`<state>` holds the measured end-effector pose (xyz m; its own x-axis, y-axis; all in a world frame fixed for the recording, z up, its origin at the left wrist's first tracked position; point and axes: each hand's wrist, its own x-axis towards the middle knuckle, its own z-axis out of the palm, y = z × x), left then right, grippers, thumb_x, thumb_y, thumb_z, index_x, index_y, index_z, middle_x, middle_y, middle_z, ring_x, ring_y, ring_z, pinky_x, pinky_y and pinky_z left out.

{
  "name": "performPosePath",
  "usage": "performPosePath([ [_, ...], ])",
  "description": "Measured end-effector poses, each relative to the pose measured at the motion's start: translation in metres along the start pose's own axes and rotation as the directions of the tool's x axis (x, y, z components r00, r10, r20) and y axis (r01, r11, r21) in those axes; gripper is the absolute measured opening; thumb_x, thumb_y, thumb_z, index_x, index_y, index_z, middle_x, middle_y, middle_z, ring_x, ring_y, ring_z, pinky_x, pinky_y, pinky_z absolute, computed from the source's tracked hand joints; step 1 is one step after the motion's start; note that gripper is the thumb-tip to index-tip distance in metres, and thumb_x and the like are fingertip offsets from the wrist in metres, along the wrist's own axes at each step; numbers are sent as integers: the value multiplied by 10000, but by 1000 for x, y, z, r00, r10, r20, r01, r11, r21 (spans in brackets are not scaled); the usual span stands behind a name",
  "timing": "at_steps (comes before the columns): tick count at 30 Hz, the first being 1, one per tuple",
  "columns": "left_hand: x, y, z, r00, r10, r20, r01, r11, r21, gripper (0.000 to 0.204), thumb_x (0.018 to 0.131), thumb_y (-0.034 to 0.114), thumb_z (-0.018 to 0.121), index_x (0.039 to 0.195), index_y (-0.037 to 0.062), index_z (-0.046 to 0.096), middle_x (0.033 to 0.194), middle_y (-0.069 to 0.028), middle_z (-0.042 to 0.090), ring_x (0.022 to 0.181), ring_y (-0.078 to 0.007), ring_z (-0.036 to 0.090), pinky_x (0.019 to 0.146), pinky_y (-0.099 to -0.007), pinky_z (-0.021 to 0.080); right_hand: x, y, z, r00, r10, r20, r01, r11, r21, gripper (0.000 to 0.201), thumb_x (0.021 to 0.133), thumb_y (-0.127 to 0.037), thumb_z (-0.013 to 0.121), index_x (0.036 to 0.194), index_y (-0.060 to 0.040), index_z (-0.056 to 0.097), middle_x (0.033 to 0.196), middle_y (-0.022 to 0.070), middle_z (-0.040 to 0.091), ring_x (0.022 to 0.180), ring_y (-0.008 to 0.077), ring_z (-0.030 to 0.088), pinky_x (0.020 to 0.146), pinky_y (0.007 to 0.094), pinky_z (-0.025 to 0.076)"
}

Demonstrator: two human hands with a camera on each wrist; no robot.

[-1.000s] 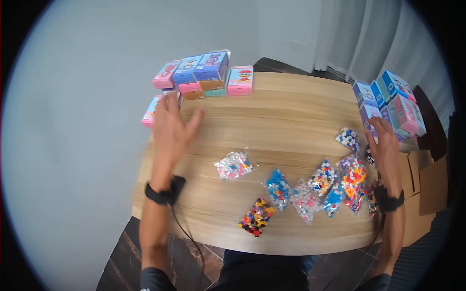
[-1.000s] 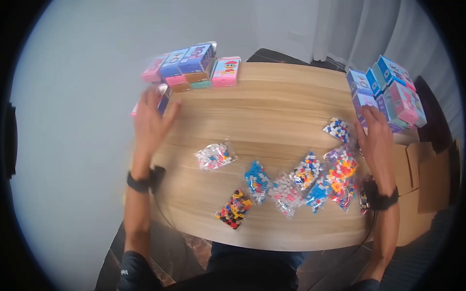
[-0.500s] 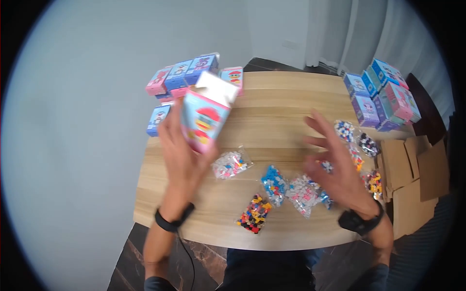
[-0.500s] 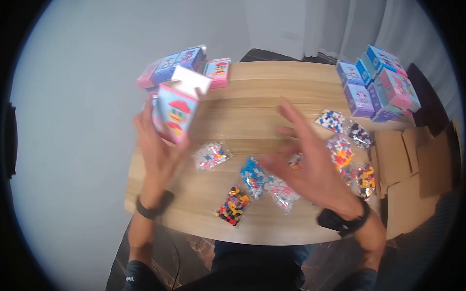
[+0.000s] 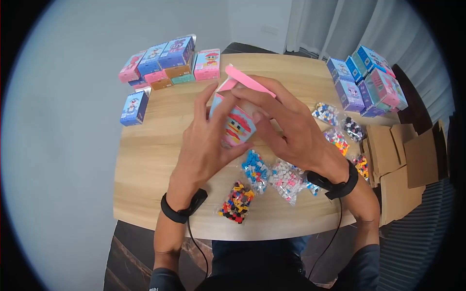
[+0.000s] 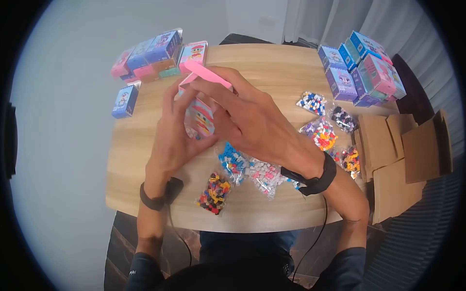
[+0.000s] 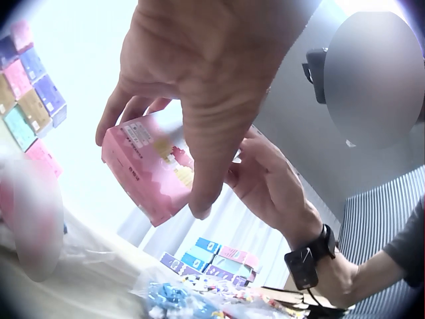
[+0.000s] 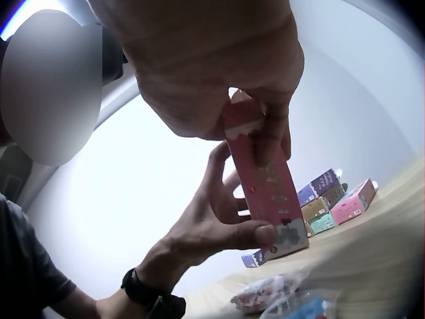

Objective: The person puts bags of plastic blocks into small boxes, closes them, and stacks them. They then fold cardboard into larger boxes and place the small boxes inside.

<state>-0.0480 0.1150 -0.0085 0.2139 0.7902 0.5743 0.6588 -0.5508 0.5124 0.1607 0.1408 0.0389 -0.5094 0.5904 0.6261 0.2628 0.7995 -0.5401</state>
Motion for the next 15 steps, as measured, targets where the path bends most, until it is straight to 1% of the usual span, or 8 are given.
performPosePath([
  [2, -2, -9, -3, 1000, 3, 16, -3, 1000, 15, 1089, 646, 119, 949, 1558, 167, 356, 1538, -210, 374, 1108, -400, 654, 882, -466, 591, 1, 0, 3, 1000, 7, 3, -7, 1000, 21, 378, 980, -4, 554, 1338, -69, 654, 1386, 185, 620, 1120, 327, 688, 910, 383, 553],
  [5, -3, -17, -11, 993, -64, -98, 60, 997, -38, 1145, 649, 111, 949, 1586, 120, 292, 1528, -232, 412, 1179, -437, 623, 895, -460, 586, 3, 15, 9, 995, 85, 44, -82, 995, -55, 289, 997, -41, 571, 1265, -43, 679, 1295, 191, 673, 1113, 319, 694, 924, 379, 548],
  [6, -3, -22, -12, 985, -62, -161, 65, 998, 15, 1172, 647, 110, 952, 1593, 85, 260, 1536, -240, 412, 1221, -444, 595, 934, -462, 566, 5, 23, 14, 997, -2, -74, -2, 999, -48, 234, 972, -34, 599, 1190, -23, 685, 1241, 186, 679, 958, 317, 694, 813, 382, 553],
  [8, -2, -31, -14, 972, -54, -230, 73, 995, 73, 1200, 645, 109, 955, 1599, 51, 229, 1545, -249, 412, 1263, -451, 568, 973, -463, 547, 4, 39, 31, 977, -94, -192, 87, 995, -46, 181, 947, -27, 626, 1114, -2, 690, 1186, 181, 685, 803, 316, 695, 702, 385, 558],
  [10, -3, -35, -13, 950, -7, -314, 75, 976, 205, 1232, 636, 115, 963, 1601, 23, 202, 1573, -248, 388, 1329, -457, 509, 1062, -475, 480, -4, 58, 57, 951, 294, -101, -275, 947, 169, 255, 943, -118, 675, 1180, -25, 682, 1176, 183, 692, 908, 344, 697, 803, 425, 565],
  [12, -3, -36, -13, 938, 14, -346, 82, 962, 259, 1237, 637, 114, 962, 1599, 10, 192, 1580, -247, 380, 1333, -462, 500, 1081, -479, 458, -17, 64, 86, 947, 256, 195, -233, 964, -131, 393, 909, -213, 726, 1243, -21, 647, 1211, 184, 673, 1102, 358, 644, 975, 461, 508],
  [14, -3, -36, -14, 924, 45, -379, 84, 945, 317, 1241, 637, 112, 960, 1598, -3, 183, 1587, -246, 373, 1338, -466, 491, 1100, -482, 436, -18, 64, 107, 910, 193, 367, -168, 981, -98, 585, 859, -254, 791, 1345, -16, 570, 1344, 183, 602, 1274, 400, 536, 1120, 478, 403],
  [15, -3, -35, -14, 925, 33, -377, 90, 949, 304, 1244, 630, 117, 964, 1600, 6, 192, 1561, -247, 402, 1314, -463, 507, 1079, -480, 446, -19, 69, 116, 912, 186, 365, -159, 982, -102, 585, 859, -254, 791, 1345, -16, 570, 1344, 183, 602, 1274, 400, 536, 1120, 478, 403],
])
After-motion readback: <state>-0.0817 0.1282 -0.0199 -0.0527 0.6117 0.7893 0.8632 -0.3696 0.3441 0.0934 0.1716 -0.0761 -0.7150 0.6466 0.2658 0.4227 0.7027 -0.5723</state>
